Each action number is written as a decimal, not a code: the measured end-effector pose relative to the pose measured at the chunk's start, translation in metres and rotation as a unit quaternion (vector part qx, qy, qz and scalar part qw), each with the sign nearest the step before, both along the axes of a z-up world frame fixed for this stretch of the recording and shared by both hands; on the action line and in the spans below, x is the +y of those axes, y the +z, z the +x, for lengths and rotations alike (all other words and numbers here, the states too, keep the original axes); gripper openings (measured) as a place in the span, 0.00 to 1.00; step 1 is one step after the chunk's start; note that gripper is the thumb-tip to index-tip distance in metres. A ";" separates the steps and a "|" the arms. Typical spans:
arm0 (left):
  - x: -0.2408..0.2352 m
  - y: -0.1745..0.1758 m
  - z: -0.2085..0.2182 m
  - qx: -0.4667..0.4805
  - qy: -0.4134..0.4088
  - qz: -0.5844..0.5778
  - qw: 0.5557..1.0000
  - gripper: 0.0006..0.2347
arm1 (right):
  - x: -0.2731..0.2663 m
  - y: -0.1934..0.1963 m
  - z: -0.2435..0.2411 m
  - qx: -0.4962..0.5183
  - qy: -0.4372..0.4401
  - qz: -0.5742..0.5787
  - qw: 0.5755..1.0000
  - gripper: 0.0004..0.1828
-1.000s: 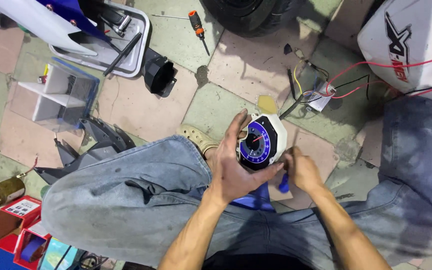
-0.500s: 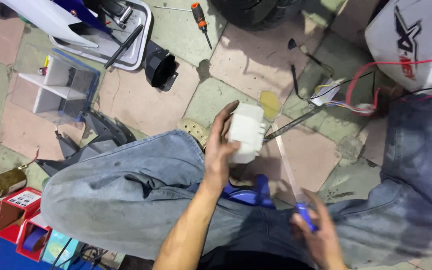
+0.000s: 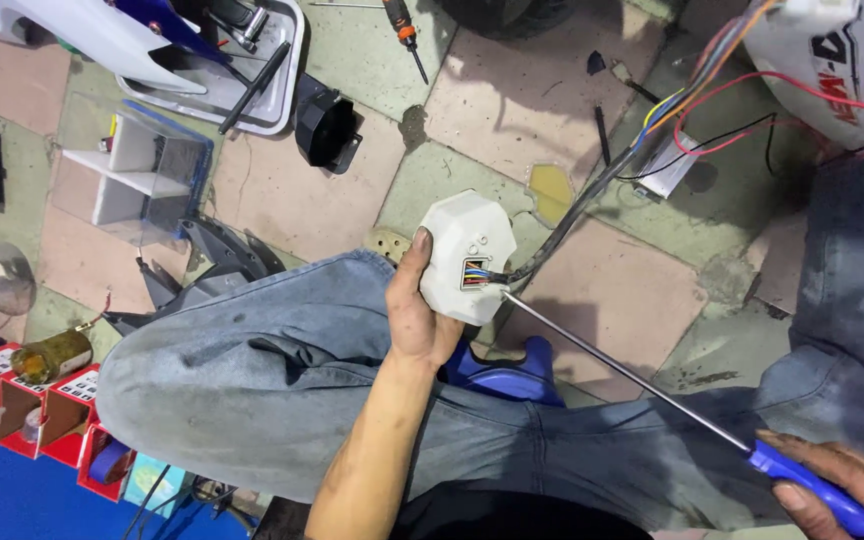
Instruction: The person disassembles a white scooter speedometer housing using a screwdriver, then reassembles it. They then move to the scooter's front handlebar area to connect and test wires using a multimeter.
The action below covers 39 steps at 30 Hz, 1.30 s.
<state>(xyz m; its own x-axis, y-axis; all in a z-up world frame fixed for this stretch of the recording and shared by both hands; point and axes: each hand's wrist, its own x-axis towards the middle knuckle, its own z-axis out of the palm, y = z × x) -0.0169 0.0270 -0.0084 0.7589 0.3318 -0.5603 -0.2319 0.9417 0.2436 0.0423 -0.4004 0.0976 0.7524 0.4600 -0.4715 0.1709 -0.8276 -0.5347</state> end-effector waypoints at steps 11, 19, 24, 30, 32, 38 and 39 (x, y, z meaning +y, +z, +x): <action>-0.003 -0.001 0.000 -0.012 -0.012 0.008 1.000 0.26 | 0.043 0.022 0.003 -0.051 -0.006 0.008 0.999 0.22; 0.002 0.008 0.002 -0.012 -0.034 0.082 0.996 0.29 | 0.053 0.036 0.002 -0.049 -0.016 -0.006 0.999 0.21; 0.005 0.029 0.006 0.007 -0.066 0.257 0.964 0.35 | 0.031 0.032 -0.005 0.026 -0.045 -0.067 0.996 0.23; 0.008 0.037 0.004 0.028 -0.122 0.444 0.887 0.36 | -0.007 0.012 0.012 0.333 -0.305 -0.003 0.892 0.36; 0.009 0.034 0.005 0.006 -0.098 0.427 0.899 0.37 | 0.000 0.010 0.042 0.587 -0.262 0.015 0.766 0.42; 0.005 0.027 0.001 0.021 -0.064 0.318 0.946 0.36 | 0.095 0.061 0.005 -0.079 0.015 -0.050 0.996 0.19; 0.004 0.030 0.001 0.019 -0.066 0.317 0.946 0.36 | 0.082 0.049 0.010 -0.080 0.012 -0.051 0.995 0.19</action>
